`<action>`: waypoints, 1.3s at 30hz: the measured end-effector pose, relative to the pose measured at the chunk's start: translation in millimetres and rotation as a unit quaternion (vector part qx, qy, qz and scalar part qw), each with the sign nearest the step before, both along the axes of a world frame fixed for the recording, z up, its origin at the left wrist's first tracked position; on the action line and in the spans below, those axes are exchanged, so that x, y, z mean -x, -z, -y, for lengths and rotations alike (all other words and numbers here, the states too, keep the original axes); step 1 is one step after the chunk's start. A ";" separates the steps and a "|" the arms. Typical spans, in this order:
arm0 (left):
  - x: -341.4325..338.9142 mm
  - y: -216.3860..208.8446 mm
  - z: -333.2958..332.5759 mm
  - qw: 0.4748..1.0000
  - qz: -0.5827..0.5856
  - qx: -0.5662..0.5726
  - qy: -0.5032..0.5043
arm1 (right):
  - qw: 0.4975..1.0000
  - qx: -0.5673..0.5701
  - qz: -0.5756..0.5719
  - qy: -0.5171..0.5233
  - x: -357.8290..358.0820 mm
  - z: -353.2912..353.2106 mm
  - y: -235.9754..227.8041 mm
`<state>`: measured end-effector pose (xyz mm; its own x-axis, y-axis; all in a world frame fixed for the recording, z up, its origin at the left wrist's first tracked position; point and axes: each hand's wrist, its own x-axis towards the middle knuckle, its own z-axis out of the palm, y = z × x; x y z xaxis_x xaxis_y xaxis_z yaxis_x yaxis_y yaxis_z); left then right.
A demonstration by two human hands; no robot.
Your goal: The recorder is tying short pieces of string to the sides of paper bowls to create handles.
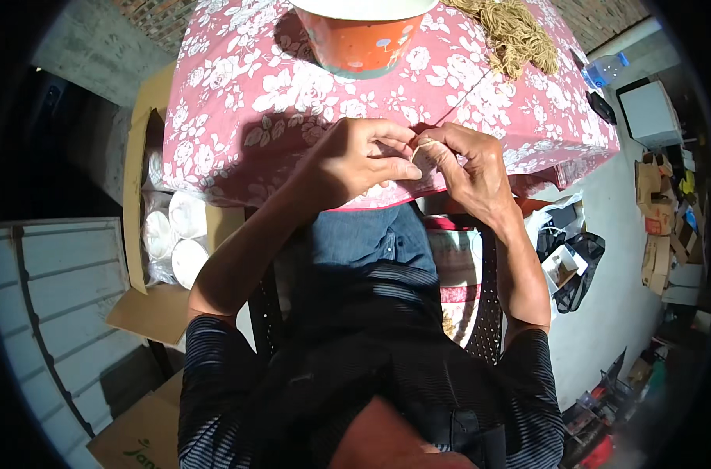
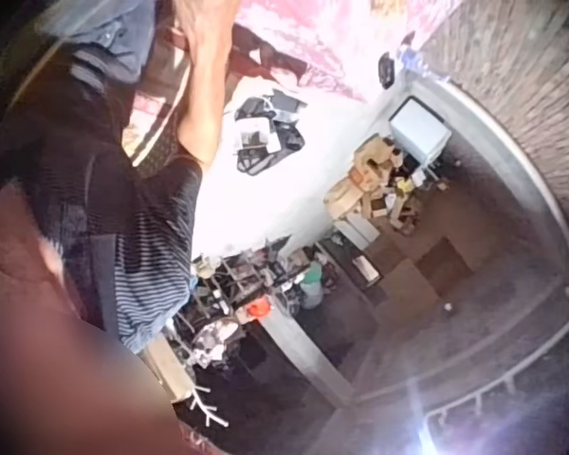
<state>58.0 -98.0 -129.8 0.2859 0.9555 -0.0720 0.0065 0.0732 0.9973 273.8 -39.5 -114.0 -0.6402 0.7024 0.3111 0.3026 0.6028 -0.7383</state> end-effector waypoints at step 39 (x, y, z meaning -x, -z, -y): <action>41.2 -89.9 -39.7 0.692 -0.420 -0.538 -0.237 | 0.954 0.210 -0.194 0.090 -12.1 9.9 12.5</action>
